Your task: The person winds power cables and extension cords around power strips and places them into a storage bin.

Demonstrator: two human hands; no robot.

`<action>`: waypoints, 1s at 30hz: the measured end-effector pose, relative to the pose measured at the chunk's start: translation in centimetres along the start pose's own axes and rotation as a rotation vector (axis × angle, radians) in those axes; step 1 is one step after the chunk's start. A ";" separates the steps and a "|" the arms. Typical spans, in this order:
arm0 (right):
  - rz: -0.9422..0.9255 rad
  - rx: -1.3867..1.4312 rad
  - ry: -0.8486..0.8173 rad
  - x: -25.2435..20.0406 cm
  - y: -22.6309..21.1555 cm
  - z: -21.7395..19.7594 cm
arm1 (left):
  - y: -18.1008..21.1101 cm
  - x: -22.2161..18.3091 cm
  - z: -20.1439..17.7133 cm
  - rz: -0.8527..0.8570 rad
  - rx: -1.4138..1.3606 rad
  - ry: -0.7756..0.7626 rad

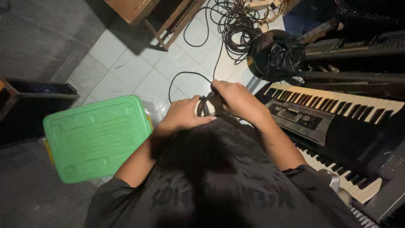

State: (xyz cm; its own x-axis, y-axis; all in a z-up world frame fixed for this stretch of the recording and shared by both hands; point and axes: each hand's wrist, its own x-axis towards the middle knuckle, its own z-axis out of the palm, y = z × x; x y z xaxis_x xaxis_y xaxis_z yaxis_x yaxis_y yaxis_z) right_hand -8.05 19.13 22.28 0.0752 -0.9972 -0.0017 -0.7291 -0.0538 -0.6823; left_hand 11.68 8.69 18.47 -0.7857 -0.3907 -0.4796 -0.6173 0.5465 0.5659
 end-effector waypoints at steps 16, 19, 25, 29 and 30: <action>0.137 0.609 -0.045 0.5 12.3 3.4 | 0.5 -0.1 -5.2 0.362 -0.091 -0.279; 0.173 1.144 -0.181 1.0 16.0 7.6 | 1.7 -0.3 -6.2 0.429 -0.065 -0.174; 0.260 0.761 -0.046 0.3 17.6 19.5 | 1.9 -0.2 -9.4 0.444 -0.225 0.162; 0.400 0.299 -0.168 -1.4 16.6 22.6 | -0.5 0.2 -10.5 0.297 -0.284 0.405; 0.410 0.220 -0.221 -2.2 16.0 22.6 | -0.9 0.5 -10.5 0.254 -0.230 0.471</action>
State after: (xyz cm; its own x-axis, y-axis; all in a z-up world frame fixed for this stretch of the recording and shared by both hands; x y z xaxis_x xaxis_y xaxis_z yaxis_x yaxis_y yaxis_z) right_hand -4.51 21.63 -5.14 -0.0277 -0.8976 -0.4400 -0.5699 0.3758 -0.7307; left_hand 11.41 0.25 24.76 -0.8114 -0.5844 0.0103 -0.3587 0.5117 0.7807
